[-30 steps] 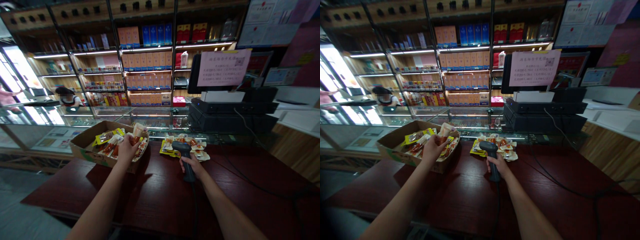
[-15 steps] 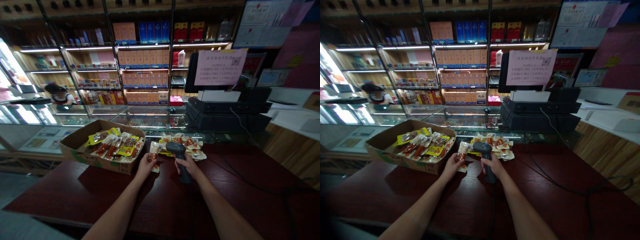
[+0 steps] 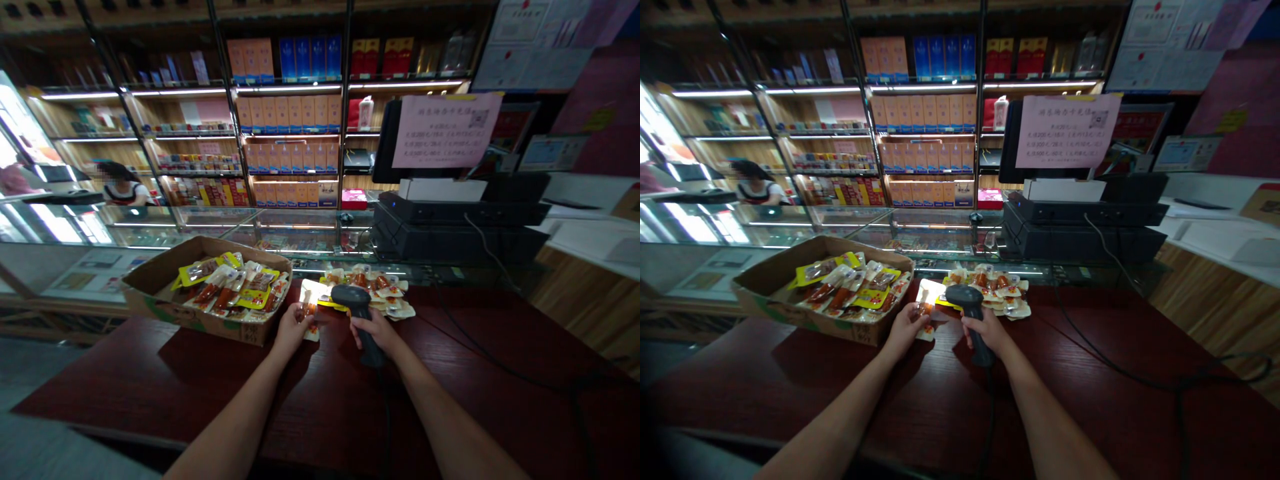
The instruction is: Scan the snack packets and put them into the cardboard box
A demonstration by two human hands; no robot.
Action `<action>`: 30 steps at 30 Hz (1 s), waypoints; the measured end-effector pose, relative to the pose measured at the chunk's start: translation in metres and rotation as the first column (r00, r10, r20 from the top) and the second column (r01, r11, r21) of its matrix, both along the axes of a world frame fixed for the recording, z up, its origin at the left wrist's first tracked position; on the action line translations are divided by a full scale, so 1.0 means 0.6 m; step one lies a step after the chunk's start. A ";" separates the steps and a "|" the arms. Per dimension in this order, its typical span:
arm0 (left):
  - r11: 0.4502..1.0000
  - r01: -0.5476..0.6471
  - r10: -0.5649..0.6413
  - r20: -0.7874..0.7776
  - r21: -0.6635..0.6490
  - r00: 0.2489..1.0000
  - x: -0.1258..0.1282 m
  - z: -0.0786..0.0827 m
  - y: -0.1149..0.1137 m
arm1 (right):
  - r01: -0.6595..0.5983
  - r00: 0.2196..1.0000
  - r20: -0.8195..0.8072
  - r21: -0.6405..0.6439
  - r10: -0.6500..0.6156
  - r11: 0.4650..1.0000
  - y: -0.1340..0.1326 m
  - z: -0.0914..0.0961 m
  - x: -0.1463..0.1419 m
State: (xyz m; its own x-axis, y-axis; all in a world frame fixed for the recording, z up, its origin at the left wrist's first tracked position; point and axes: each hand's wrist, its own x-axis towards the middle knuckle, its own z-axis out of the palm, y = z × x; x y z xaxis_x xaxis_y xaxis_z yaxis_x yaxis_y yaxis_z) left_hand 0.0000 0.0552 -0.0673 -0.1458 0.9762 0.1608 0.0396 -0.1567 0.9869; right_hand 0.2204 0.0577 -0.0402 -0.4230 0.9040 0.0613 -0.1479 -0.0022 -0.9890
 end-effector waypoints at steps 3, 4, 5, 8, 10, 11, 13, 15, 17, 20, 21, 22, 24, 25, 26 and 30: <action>1.000 -0.018 0.018 -0.008 -0.010 1.000 0.001 0.002 0.000 | 0.010 1.000 -0.004 -0.001 -0.010 1.000 0.000 0.000 0.000; 1.000 -0.019 0.019 -0.004 -0.012 1.000 0.001 0.001 0.001 | 0.016 1.000 -0.008 -0.003 -0.016 1.000 0.001 0.000 0.000; 1.000 -0.017 0.017 0.005 -0.014 1.000 0.001 0.001 0.001 | 0.020 1.000 -0.013 -0.007 -0.020 1.000 0.001 0.001 0.000; 1.000 0.001 0.001 0.065 -0.031 0.998 0.004 -0.002 0.003 | 0.058 0.998 -0.028 -0.014 -0.058 0.998 0.004 0.005 0.007; 0.998 0.021 -0.014 0.119 -0.053 0.993 0.009 -0.004 0.003 | 0.116 0.992 -0.043 -0.019 -0.117 0.993 0.009 0.012 0.018; 0.998 0.031 -0.022 0.143 -0.062 0.990 0.013 -0.004 0.004 | 0.156 0.986 -0.056 -0.024 -0.157 0.988 0.012 0.015 0.026; 0.996 0.054 -0.041 0.173 -0.069 0.984 0.022 -0.001 0.007 | 0.247 0.963 -0.107 -0.035 -0.249 0.968 0.019 0.024 0.048; 0.995 0.074 -0.061 0.181 -0.065 0.982 0.036 0.006 0.016 | 0.340 0.920 -0.185 -0.059 -0.345 0.939 0.028 0.031 0.075; 0.995 0.090 -0.081 0.146 -0.054 0.986 0.056 0.018 0.031 | 0.414 0.865 -0.268 -0.097 -0.425 0.905 0.036 0.037 0.104; 0.996 0.090 -0.091 -0.007 -0.023 0.996 0.098 0.046 0.063 | 0.484 0.783 -0.366 -0.151 -0.503 0.862 0.044 0.040 0.137; 0.997 0.077 -0.078 -0.078 -0.017 0.994 0.115 0.056 0.075 | 0.497 0.761 -0.389 -0.163 -0.518 0.852 0.045 0.040 0.144; 0.998 0.059 -0.061 -0.154 -0.018 0.986 0.133 0.067 0.087 | 0.502 0.747 -0.406 -0.175 -0.526 0.847 0.046 0.041 0.149; 1.000 0.013 -0.019 -0.321 -0.021 0.947 0.170 0.086 0.107 | 0.497 0.733 -0.429 -0.190 -0.527 0.846 0.045 0.043 0.153; 1.000 -0.007 -0.001 -0.404 -0.019 0.915 0.187 0.094 0.116 | 0.494 0.730 -0.436 -0.195 -0.526 0.847 0.044 0.044 0.153; 1.000 -0.021 0.010 -0.481 -0.016 0.877 0.202 0.100 0.123 | 0.494 0.726 -0.442 -0.198 -0.527 0.847 0.043 0.045 0.152; 0.999 -0.045 0.027 -0.693 -0.009 0.720 0.248 0.114 0.143 | 0.499 0.724 -0.446 -0.189 -0.527 0.846 0.042 0.047 0.149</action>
